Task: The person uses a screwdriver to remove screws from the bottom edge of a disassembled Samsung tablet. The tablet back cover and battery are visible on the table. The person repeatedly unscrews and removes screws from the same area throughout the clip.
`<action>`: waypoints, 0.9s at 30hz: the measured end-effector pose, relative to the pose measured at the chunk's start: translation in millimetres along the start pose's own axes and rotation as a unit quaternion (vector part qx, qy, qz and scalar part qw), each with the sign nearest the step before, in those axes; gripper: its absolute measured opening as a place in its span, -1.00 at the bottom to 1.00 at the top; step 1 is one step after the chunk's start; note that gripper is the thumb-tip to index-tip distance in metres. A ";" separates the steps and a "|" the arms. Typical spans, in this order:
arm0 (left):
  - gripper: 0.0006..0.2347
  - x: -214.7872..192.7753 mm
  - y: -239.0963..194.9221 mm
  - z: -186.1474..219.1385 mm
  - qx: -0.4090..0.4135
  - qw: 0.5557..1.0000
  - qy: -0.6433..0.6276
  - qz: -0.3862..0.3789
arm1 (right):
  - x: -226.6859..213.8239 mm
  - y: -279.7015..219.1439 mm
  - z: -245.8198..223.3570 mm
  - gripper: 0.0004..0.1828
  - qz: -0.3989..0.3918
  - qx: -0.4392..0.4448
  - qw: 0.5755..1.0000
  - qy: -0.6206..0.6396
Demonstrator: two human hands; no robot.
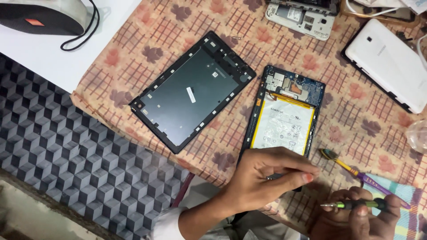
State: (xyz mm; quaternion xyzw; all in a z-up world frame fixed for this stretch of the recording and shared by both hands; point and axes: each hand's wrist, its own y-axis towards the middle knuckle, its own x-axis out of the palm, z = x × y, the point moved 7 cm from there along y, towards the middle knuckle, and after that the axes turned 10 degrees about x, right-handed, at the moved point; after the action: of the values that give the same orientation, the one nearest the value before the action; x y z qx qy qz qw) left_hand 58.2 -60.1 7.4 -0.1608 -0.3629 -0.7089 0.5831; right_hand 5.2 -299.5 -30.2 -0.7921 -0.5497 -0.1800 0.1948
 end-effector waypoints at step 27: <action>-0.77 -15.0 -0.6 -11.2 -0.021 0.989 -0.140 0.046 | -22.2 -5.6 1.1 -0.69 -0.222 0.053 0.973 0.035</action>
State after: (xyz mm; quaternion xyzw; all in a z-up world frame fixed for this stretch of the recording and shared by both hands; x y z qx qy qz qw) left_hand 63.9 -57.2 -10.2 -0.2869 -0.4182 -0.6592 0.5552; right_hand -7.3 -314.9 -41.7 -0.6323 -0.7130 -0.2173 0.2111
